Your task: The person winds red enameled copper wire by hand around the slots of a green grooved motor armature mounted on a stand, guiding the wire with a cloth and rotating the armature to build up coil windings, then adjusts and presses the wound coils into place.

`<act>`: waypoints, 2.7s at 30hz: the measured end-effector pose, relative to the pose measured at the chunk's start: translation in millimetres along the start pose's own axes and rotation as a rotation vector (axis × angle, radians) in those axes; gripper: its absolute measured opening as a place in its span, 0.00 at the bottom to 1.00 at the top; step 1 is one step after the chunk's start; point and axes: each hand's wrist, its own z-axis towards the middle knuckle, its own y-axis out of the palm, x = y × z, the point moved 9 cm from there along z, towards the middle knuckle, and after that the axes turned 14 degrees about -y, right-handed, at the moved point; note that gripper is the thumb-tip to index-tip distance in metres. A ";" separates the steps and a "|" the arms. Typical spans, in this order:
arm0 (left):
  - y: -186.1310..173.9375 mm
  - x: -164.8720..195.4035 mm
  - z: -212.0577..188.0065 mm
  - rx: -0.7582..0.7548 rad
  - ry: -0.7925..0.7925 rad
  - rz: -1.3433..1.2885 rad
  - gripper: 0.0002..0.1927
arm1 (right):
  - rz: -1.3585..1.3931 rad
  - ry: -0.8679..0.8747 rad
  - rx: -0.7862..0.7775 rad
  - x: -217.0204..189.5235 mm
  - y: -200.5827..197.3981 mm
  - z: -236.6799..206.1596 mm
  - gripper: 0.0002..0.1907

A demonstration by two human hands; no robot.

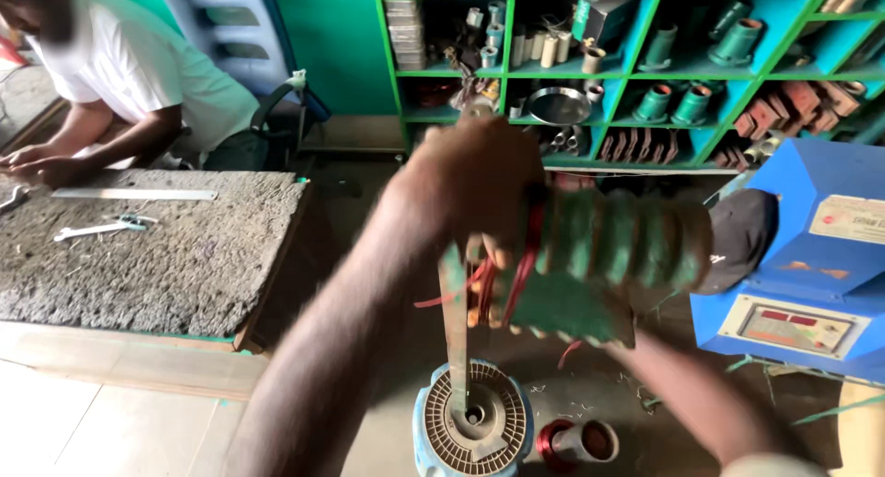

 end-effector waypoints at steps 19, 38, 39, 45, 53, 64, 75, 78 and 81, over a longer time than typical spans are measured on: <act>5.9 14.5 -32.3 0.065 0.064 0.049 0.26 | -0.349 -0.016 -0.064 64.4 -92.5 54.4 0.06; 9.9 30.6 -29.5 0.048 0.098 0.010 0.28 | -0.435 -0.100 0.014 37.5 -231.7 91.5 0.10; 8.3 28.8 -29.8 0.059 0.086 0.025 0.29 | -0.351 -0.058 -0.015 43.8 -178.1 82.6 0.10; -7.8 -1.3 23.0 0.016 0.034 0.089 0.31 | 0.171 -0.135 0.014 -118.2 59.0 -41.6 0.09; -6.5 4.9 26.4 0.066 0.061 0.125 0.33 | -0.349 -0.388 0.119 -160.4 -238.3 -19.0 0.08; 2.2 -11.1 20.1 -0.031 0.007 0.001 0.26 | 0.065 -0.159 -0.041 -82.3 24.2 -1.3 0.09; -10.0 17.9 10.4 0.096 0.092 0.101 0.35 | -0.495 -0.335 0.141 -100.0 -308.2 24.4 0.13; -1.4 27.8 -24.7 0.095 0.110 0.135 0.31 | -0.470 -0.232 0.148 4.0 -279.2 92.7 0.14; 1.7 19.9 -22.0 0.053 0.062 0.105 0.30 | -0.274 -0.080 0.036 43.8 -131.8 72.9 0.12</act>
